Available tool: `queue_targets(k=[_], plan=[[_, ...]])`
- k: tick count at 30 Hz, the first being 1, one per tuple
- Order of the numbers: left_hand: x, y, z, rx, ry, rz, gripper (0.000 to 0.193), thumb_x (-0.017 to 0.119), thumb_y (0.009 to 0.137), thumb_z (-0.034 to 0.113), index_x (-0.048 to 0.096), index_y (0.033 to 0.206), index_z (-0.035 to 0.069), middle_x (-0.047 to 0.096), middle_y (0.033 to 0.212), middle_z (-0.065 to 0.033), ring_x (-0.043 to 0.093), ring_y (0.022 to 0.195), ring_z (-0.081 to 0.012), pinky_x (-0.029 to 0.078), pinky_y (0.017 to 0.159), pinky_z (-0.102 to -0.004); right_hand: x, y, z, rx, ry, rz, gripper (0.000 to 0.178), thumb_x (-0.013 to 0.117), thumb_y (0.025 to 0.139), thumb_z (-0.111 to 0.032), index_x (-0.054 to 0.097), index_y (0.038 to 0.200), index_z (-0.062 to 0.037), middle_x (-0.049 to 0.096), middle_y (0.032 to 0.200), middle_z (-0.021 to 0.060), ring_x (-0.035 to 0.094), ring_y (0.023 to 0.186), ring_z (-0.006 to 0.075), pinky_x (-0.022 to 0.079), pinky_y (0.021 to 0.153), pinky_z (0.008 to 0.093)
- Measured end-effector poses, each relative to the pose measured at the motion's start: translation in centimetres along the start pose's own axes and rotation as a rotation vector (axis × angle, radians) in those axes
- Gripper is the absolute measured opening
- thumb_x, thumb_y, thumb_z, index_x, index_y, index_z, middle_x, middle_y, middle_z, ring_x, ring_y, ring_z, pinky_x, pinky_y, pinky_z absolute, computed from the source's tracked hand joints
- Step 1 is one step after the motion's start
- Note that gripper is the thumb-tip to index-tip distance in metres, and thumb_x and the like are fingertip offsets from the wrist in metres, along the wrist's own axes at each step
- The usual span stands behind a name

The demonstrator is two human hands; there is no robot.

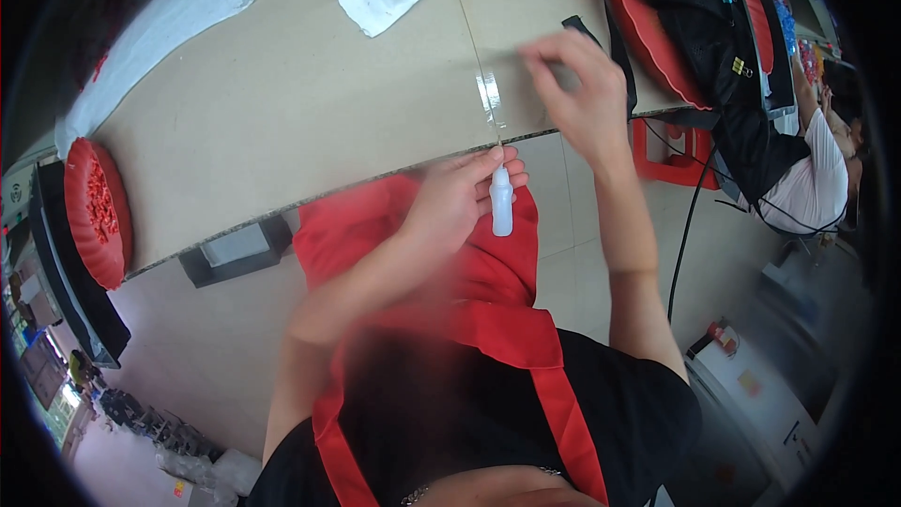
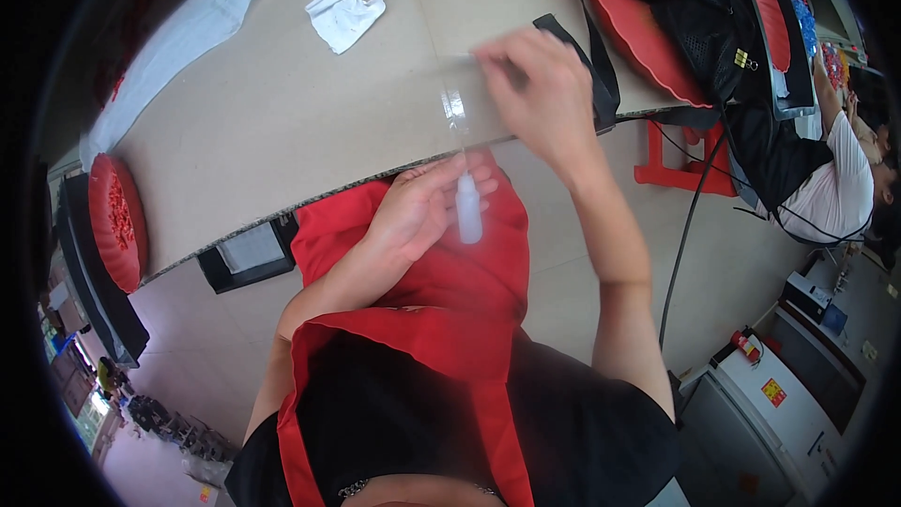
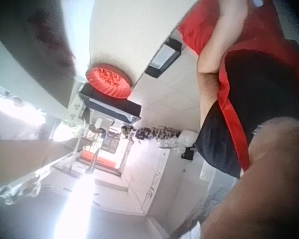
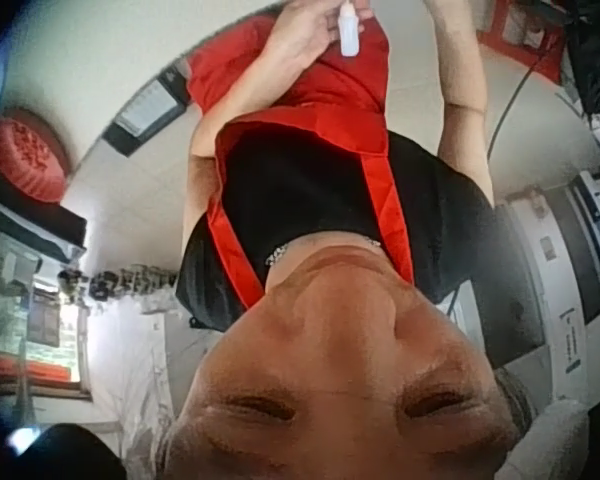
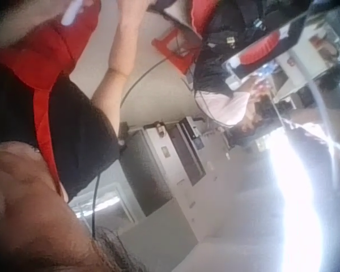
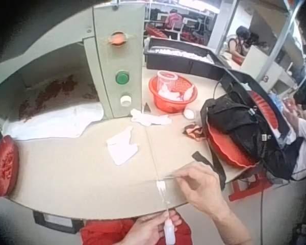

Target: The person applies glue from a bottle to red plastic toy components, then assembles them onto white bases by hand.

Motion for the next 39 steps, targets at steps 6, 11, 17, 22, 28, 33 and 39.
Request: queue_targets(k=[6,11,17,22,28,33,39], plan=[[0.3,-0.2,-0.1,0.041,0.050,0.018,0.031,0.052,0.092,0.023,0.056,0.109,-0.002,0.061,0.101,-0.0105,0.060,0.096,-0.0196,0.047,0.084,-0.0325,-0.2,-7.1,-1.4,-0.032,0.047,0.036,0.025,0.062,0.064,0.009,0.067,0.084,-0.0058,0.057,0.082,0.0065,0.053,0.074,0.0242,0.044,0.062,0.0325],[1.0,-0.3,0.0,0.044,0.058,0.061,0.027,0.051,0.092,0.022,0.057,0.105,-0.001,0.060,0.098,-0.0092,0.060,0.093,-0.0183,0.048,0.081,-0.0324,1.0,-7.9,-1.2,-0.046,-0.016,0.075,0.030,0.062,0.057,0.007,0.066,0.084,-0.0059,0.056,0.084,0.0059,0.052,0.075,0.0250,0.044,0.062,0.0327],[1.0,-0.3,-0.1,0.067,0.074,0.057,0.024,0.051,0.092,0.021,0.058,0.101,0.000,0.060,0.094,-0.0077,0.061,0.089,-0.0177,0.048,0.077,-0.0304,1.1,-7.3,-1.2,-0.091,-0.081,0.063,0.032,0.064,0.056,0.005,0.065,0.086,-0.0065,0.056,0.085,0.0058,0.053,0.075,0.0254,0.044,0.063,0.0337],[1.3,-0.5,0.2,0.067,0.068,0.089,0.023,0.053,0.091,0.021,0.059,0.098,0.000,0.060,0.091,-0.0077,0.061,0.087,-0.0171,0.048,0.074,-0.0292,1.0,-7.5,-1.2,-0.063,-0.001,0.042,0.032,0.065,0.056,0.004,0.065,0.087,-0.0064,0.057,0.086,0.0057,0.053,0.075,0.0255,0.045,0.063,0.0337],[0.9,-0.3,0.0,0.098,0.071,0.094,0.023,0.058,0.088,0.020,0.059,0.094,-0.002,0.060,0.087,-0.0075,0.060,0.084,-0.0159,0.048,0.069,-0.0286,1.7,-7.4,-1.7,-0.051,-0.047,0.088,0.033,0.064,0.055,0.006,0.065,0.086,-0.0058,0.057,0.085,0.0062,0.053,0.074,0.0255,0.045,0.064,0.0337],[0.9,-0.3,-0.3,0.105,0.059,0.104,0.022,0.060,0.086,0.019,0.060,0.093,-0.002,0.060,0.085,-0.0077,0.060,0.081,-0.0153,0.048,0.068,-0.0282,1.5,-8.1,-1.7,-0.041,-0.008,0.071,0.033,0.064,0.055,0.006,0.064,0.086,-0.0060,0.057,0.085,0.0060,0.053,0.074,0.0256,0.045,0.063,0.0335],[0.9,0.2,-0.4,0.108,0.070,0.100,0.019,0.059,0.086,0.018,0.062,0.093,0.000,0.060,0.084,-0.0064,0.059,0.081,-0.0142,0.048,0.068,-0.0281,1.7,-7.9,-1.6,-0.019,-0.019,0.114,0.031,0.063,0.057,0.006,0.065,0.086,-0.0061,0.057,0.083,0.0061,0.053,0.074,0.0252,0.045,0.063,0.0337]])
Point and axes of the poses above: each hand's wrist, its own y-axis towards the middle knuckle, its own x-axis out of the palm, z = x × y, the point moved 1 cm from there along y, towards the middle knuckle
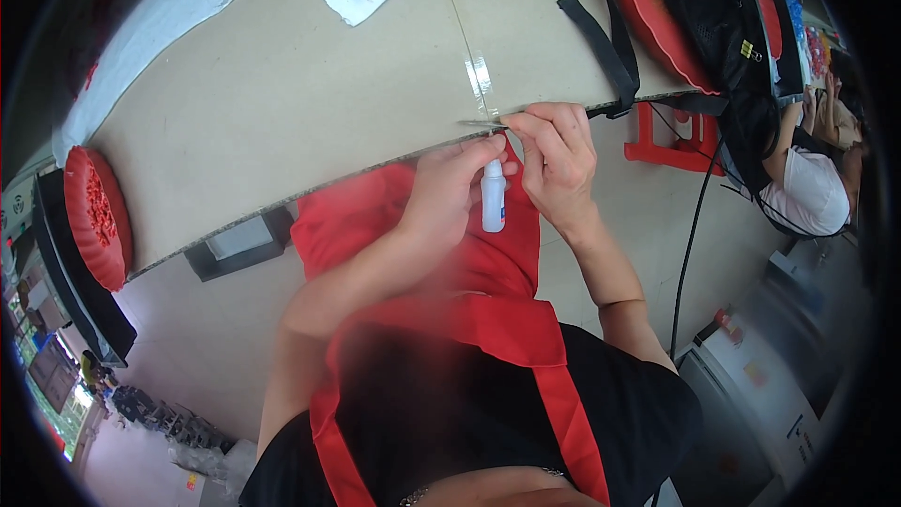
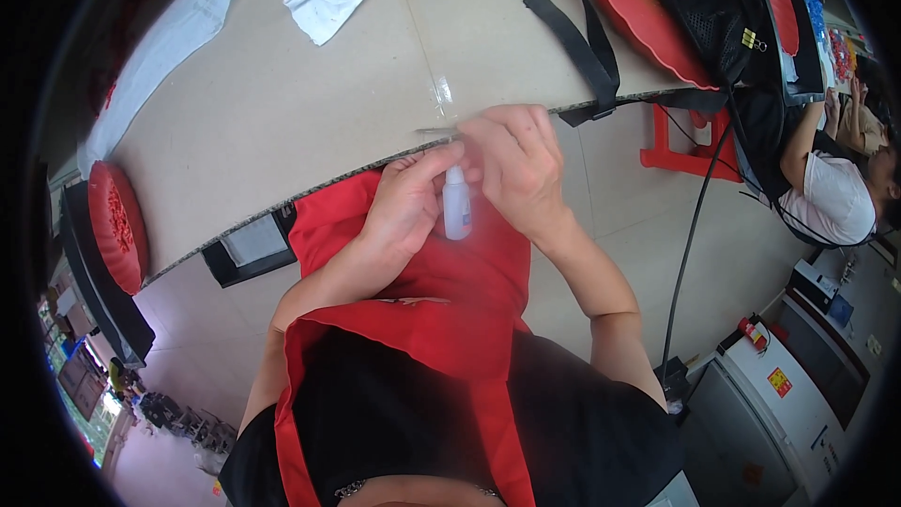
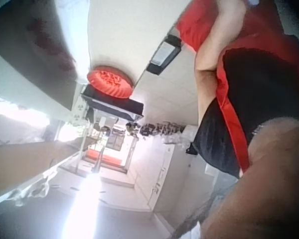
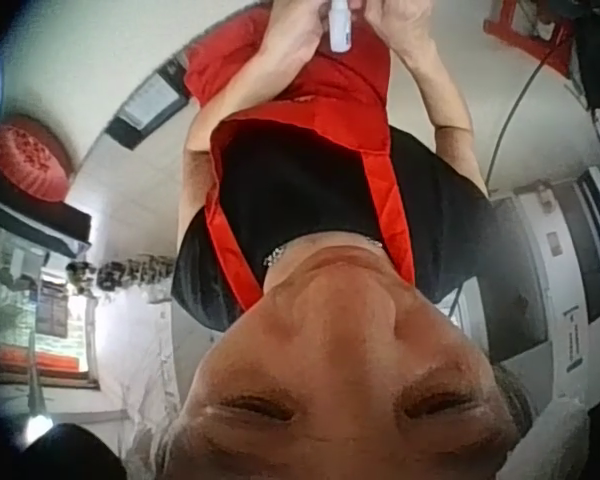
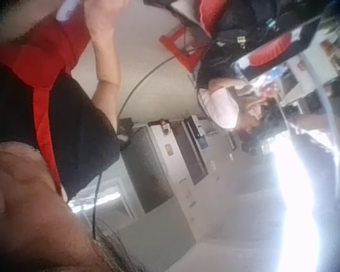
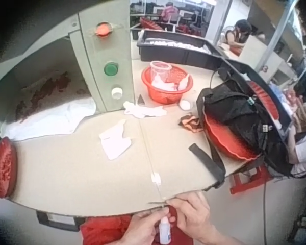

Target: The person applies glue from a bottle to red plastic toy components, then assembles them onto white bases by hand.

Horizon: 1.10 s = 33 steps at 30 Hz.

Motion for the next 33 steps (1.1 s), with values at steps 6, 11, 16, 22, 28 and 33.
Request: queue_targets(k=[6,11,16,22,28,33], plan=[[0.2,0.3,0.4,0.035,-0.033,-0.022,0.015,0.059,0.086,0.015,0.062,0.090,0.001,0.058,0.081,-0.0046,0.058,0.076,-0.0131,0.047,0.069,-0.0267,-0.1,1.2,-0.3,-0.011,-0.038,-0.005,0.030,0.063,0.058,0.006,0.065,0.085,-0.0057,0.057,0.083,0.0072,0.054,0.075,0.0256,0.045,0.064,0.0337],[-0.1,-2.4,0.9,0.010,0.110,-0.091,0.017,0.059,0.088,0.016,0.060,0.091,-0.001,0.062,0.083,-0.0084,0.060,0.076,-0.0148,0.049,0.070,-0.0277,-0.9,6.6,0.1,-0.067,-0.153,0.035,0.029,0.063,0.070,0.006,0.066,0.097,-0.0052,0.060,0.092,0.0103,0.058,0.087,0.0262,0.047,0.075,0.0355],[-0.7,-5.0,5.2,0.596,0.208,-0.098,0.013,0.064,0.085,0.012,0.056,0.085,0.001,0.059,0.078,-0.0026,0.055,0.074,-0.0073,0.047,0.066,-0.0240,-1.4,10.8,-1.6,0.036,0.037,0.012,0.049,0.070,0.073,-0.004,0.055,0.119,-0.0035,0.059,0.110,0.0113,0.056,0.103,0.0259,0.043,0.088,0.0346],[-3.8,-6.2,10.5,1.026,0.159,0.054,0.012,0.065,0.082,0.009,0.057,0.085,0.001,0.060,0.084,-0.0045,0.058,0.077,-0.0088,0.047,0.066,-0.0236,4.3,8.8,-8.5,0.114,0.651,-0.603,0.044,0.068,0.073,-0.004,0.054,0.115,0.0007,0.059,0.110,0.0103,0.059,0.097,0.0206,0.047,0.082,0.0320],[-12.2,-10.9,20.2,1.567,1.114,0.719,0.027,0.068,0.077,0.013,0.061,0.102,0.005,0.060,0.101,-0.0098,0.057,0.099,-0.0251,0.043,0.087,-0.0336,7.9,11.0,-9.0,0.225,0.685,-0.552,0.034,0.062,0.078,0.000,0.055,0.111,0.0019,0.064,0.100,0.0094,0.061,0.083,0.0136,0.050,0.070,0.0263],[-29.6,-17.6,29.5,1.141,1.564,1.510,0.023,0.063,0.079,0.017,0.066,0.099,0.006,0.058,0.102,-0.0186,0.053,0.097,-0.0345,0.044,0.086,-0.0415,7.6,13.5,-7.2,0.236,0.617,-0.585,0.032,0.060,0.078,0.000,0.058,0.110,0.0001,0.064,0.098,0.0083,0.060,0.080,0.0122,0.048,0.069,0.0249]])
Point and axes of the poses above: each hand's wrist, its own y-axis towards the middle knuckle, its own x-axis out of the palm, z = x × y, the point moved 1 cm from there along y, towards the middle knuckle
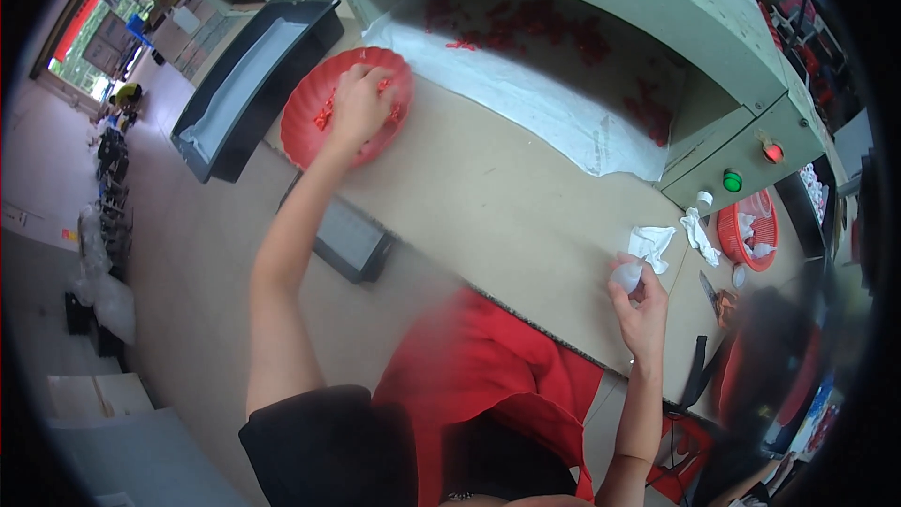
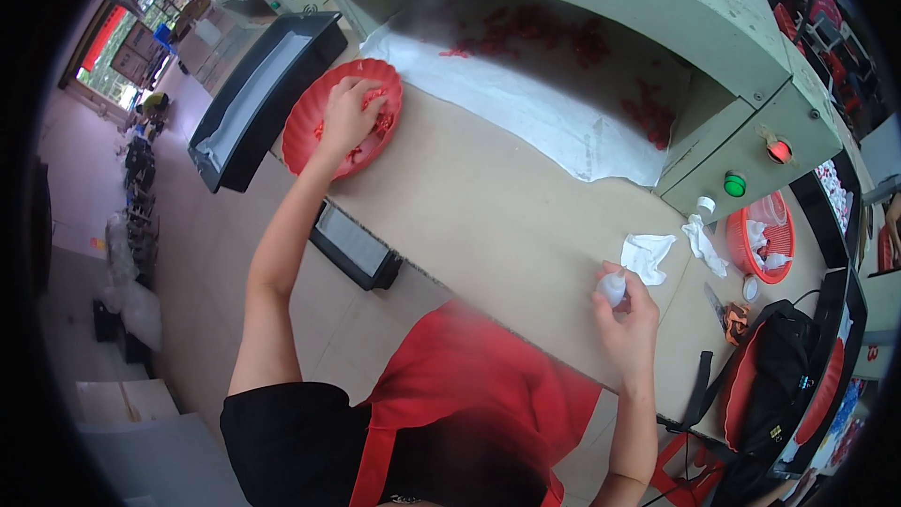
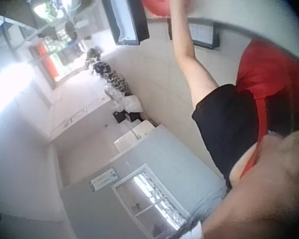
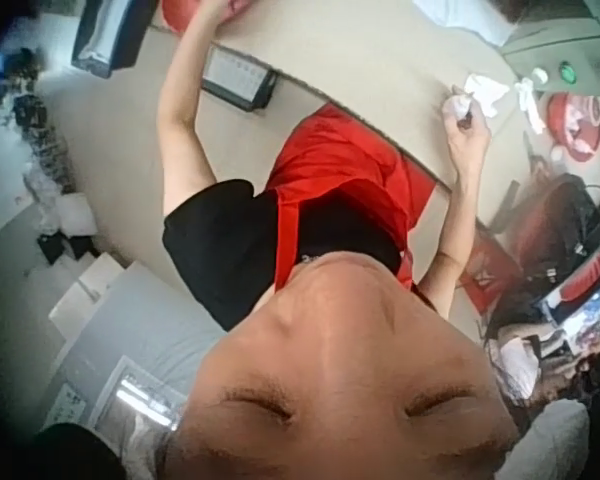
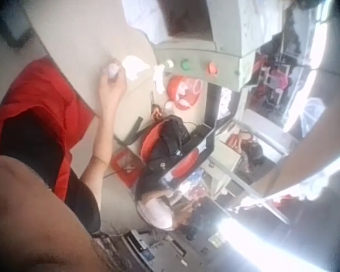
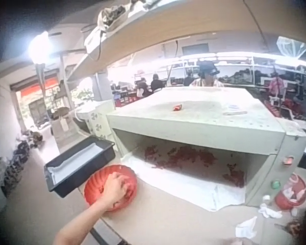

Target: The person applies glue from a bottle to red plastic toy components, then assembles them onto white bases by hand.

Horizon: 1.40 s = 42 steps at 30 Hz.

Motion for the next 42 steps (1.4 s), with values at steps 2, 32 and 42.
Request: queue_targets(k=[2,32,42], plan=[[0.7,-0.1,-3.2,-0.067,0.100,-0.070,0.026,0.065,0.078,0.018,0.066,0.101,0.007,0.059,0.102,-0.0185,0.054,0.099,-0.0344,0.044,0.087,-0.0417,0.0,1.2,0.0,-0.007,-0.014,-0.007,0.032,0.060,0.078,0.000,0.058,0.110,-0.0006,0.064,0.098,0.0077,0.060,0.081,0.0122,0.048,0.069,0.0250],[22.1,18.9,10.4,0.396,0.170,-0.091,0.048,0.044,0.088,0.043,0.060,0.114,0.006,0.059,0.115,-0.0175,0.055,0.107,-0.0338,0.043,0.090,-0.0445,-1.0,3.5,1.8,-0.278,-0.179,0.096,0.033,0.060,0.073,-0.005,0.059,0.106,-0.0076,0.061,0.100,0.0124,0.061,0.089,0.0286,0.050,0.075,0.0347],[5.4,2.9,21.3,-0.096,-1.319,-0.432,0.016,0.063,0.084,0.011,0.059,0.097,0.003,0.062,0.085,-0.0033,0.058,0.074,-0.0108,0.048,0.067,-0.0227,-2.3,0.2,1.4,-0.072,0.095,0.363,0.036,0.069,0.078,-0.014,0.057,0.111,-0.0058,0.062,0.103,0.0102,0.062,0.091,0.0230,0.049,0.081,0.0320]])
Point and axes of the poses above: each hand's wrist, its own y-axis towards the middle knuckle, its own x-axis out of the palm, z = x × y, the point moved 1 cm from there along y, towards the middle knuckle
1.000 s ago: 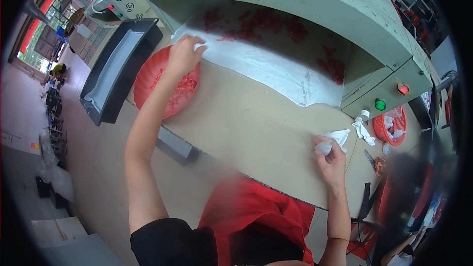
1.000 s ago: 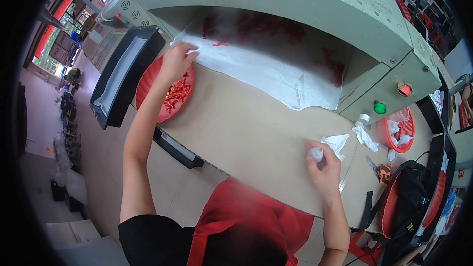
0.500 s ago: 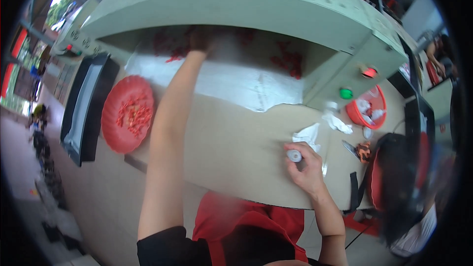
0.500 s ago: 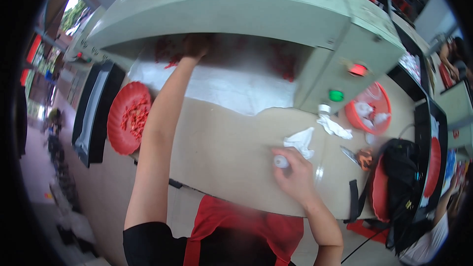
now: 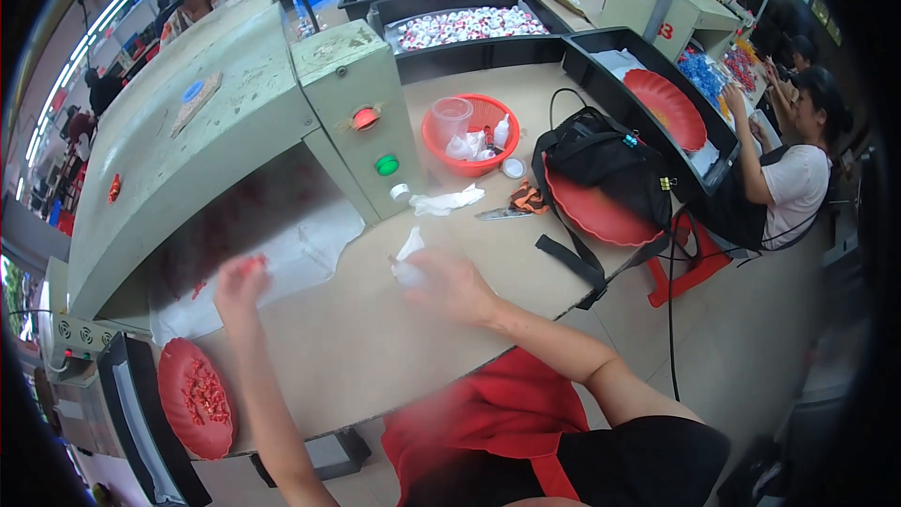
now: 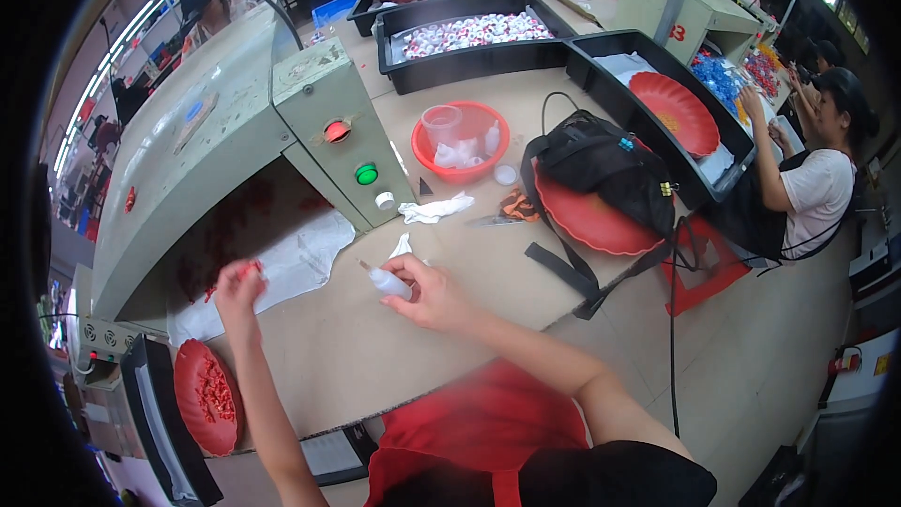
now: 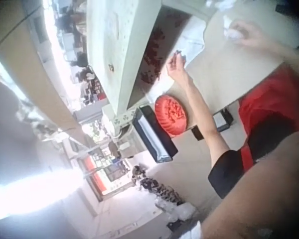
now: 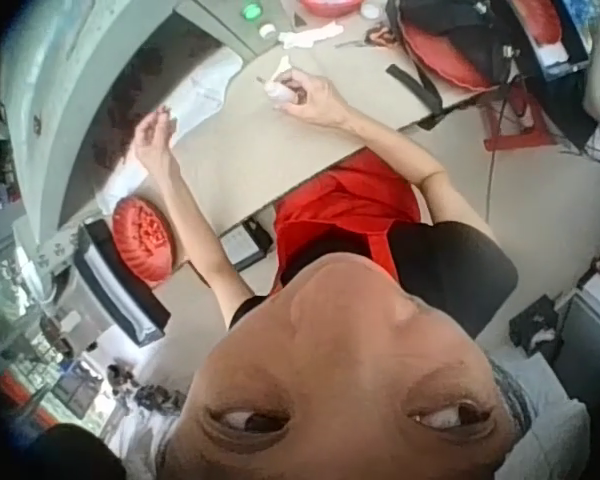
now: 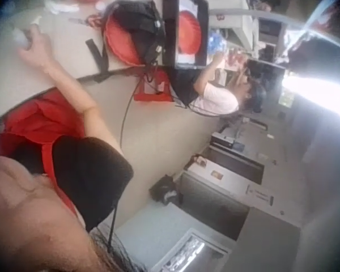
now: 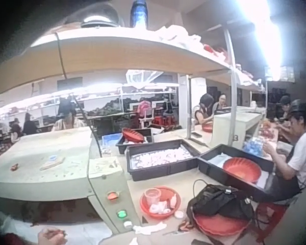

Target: The person applies glue from a bottle to red plastic toy components, then assembles them onto white bases by hand.

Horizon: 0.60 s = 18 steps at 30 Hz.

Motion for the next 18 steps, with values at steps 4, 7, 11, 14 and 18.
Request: queue_targets(k=[4,7,11,14,18], plan=[[1.6,-12.5,0.6,-0.220,-0.481,-0.085,0.019,0.059,0.086,0.007,0.056,0.104,0.001,0.062,0.095,-0.0096,0.063,0.091,-0.0209,0.054,0.074,-0.0284,0.8,-4.1,-0.9,-0.093,0.095,0.008,0.037,0.070,0.079,-0.013,0.054,0.110,-0.0014,0.064,0.090,0.0057,0.061,0.071,0.0102,0.048,0.063,0.0242],[5.0,-16.3,1.6,-0.348,-0.663,-0.070,0.026,0.060,0.085,0.007,0.054,0.109,-0.001,0.060,0.096,-0.0105,0.061,0.089,-0.0217,0.051,0.077,-0.0318,0.7,-6.2,-0.8,0.024,0.295,-0.018,0.035,0.069,0.080,-0.013,0.055,0.110,-0.0010,0.063,0.089,0.0025,0.059,0.074,0.0079,0.048,0.064,0.0233],[8.4,-18.6,3.9,-0.435,-0.948,-0.135,0.039,0.056,0.087,0.006,0.045,0.123,-0.004,0.058,0.100,-0.0110,0.057,0.091,-0.0210,0.047,0.086,-0.0364,-1.7,-7.7,-0.8,0.045,0.306,0.066,0.031,0.067,0.082,-0.010,0.058,0.110,-0.0019,0.059,0.089,0.0008,0.055,0.080,0.0058,0.046,0.069,0.0219],[10.7,-18.2,4.3,-0.465,-0.994,-0.277,0.042,0.051,0.092,0.009,0.039,0.130,-0.003,0.055,0.113,-0.0147,0.057,0.104,-0.0257,0.051,0.087,-0.0321,-3.9,-9.0,-4.3,0.089,0.463,0.202,0.031,0.063,0.081,-0.002,0.056,0.111,0.0012,0.058,0.097,0.0027,0.055,0.082,0.0085,0.046,0.073,0.0220],[11.5,-18.2,4.9,-0.533,-0.974,-0.304,0.036,0.051,0.092,0.010,0.045,0.125,-0.003,0.059,0.108,-0.0137,0.059,0.103,-0.0263,0.052,0.086,-0.0318,-4.2,-10.2,-6.4,-0.103,0.439,0.235,0.035,0.061,0.077,0.000,0.050,0.110,0.0021,0.056,0.095,0.0082,0.056,0.079,0.0100,0.047,0.070,0.0227]])
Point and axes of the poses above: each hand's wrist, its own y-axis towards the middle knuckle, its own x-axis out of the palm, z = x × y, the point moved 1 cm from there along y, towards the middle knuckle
